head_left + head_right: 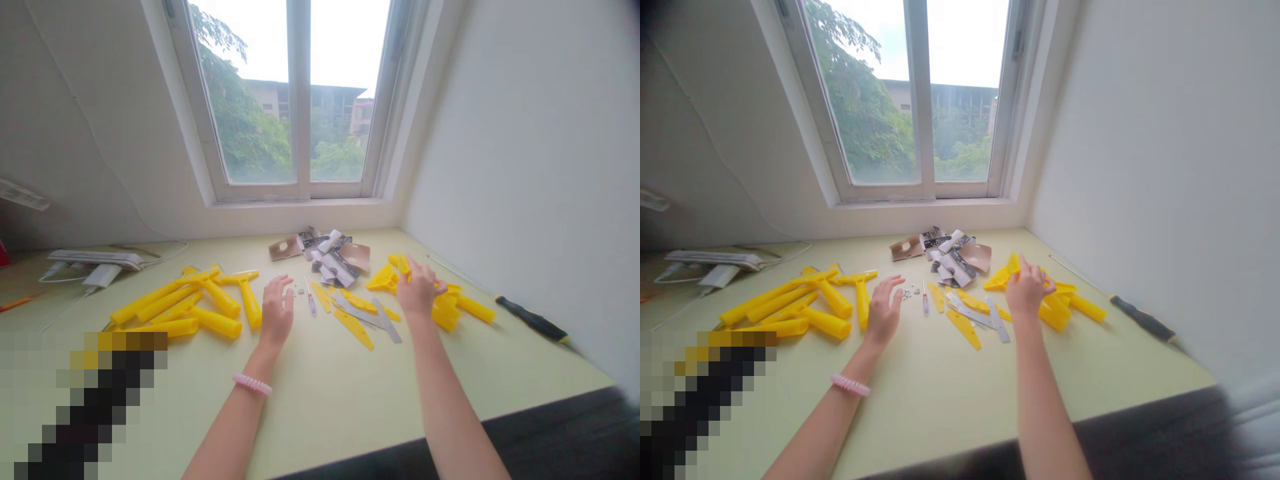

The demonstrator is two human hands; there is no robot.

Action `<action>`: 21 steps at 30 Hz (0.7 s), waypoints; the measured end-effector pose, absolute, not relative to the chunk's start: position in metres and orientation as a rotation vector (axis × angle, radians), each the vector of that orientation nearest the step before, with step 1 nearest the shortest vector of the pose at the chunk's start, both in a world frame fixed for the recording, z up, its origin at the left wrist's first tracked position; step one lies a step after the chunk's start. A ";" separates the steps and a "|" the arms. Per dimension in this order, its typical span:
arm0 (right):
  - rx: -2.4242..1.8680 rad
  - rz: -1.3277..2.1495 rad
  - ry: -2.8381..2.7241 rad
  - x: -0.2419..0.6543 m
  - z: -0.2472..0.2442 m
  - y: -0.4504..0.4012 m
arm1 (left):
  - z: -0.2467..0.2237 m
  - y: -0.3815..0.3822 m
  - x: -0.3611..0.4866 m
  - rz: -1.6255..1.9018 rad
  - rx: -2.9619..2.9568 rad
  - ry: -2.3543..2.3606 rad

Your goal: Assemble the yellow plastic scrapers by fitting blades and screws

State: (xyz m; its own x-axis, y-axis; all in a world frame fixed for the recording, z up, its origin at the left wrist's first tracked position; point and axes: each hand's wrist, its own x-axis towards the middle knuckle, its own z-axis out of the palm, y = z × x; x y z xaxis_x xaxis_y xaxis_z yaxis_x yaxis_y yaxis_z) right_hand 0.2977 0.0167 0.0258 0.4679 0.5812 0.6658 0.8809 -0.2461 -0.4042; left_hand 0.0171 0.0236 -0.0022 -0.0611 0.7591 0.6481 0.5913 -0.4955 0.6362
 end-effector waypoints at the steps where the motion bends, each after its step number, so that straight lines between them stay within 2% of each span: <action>1: -1.846 -0.555 -1.218 0.289 0.031 0.014 | -0.001 0.022 0.018 1.574 2.039 1.434; 5: -1.429 -0.647 -1.469 0.240 0.049 0.001 | 0.009 0.011 0.026 1.376 2.049 1.128; 9: -1.227 -0.633 -1.804 0.185 0.049 -0.007 | 0.012 -0.004 0.037 1.229 1.959 0.817; 12: -1.173 -0.582 -1.927 0.159 0.041 -0.008 | 0.006 -0.011 0.047 1.277 1.785 0.694; 15: -1.062 -0.475 -2.115 0.150 0.035 -0.013 | 0.003 -0.010 0.054 1.455 1.369 0.695; 21: -0.836 -0.259 -2.251 0.155 0.046 -0.024 | 0.023 -0.002 0.039 1.589 0.803 0.583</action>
State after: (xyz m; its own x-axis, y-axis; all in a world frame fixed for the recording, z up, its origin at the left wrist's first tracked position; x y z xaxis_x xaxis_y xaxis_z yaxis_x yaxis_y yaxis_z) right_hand 0.1553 -0.0243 0.0463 -0.5381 0.4925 0.6840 0.6351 0.7704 -0.0550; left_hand 0.0391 -0.0017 0.0230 -0.0600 0.9827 0.1750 -0.6362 -0.1727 0.7520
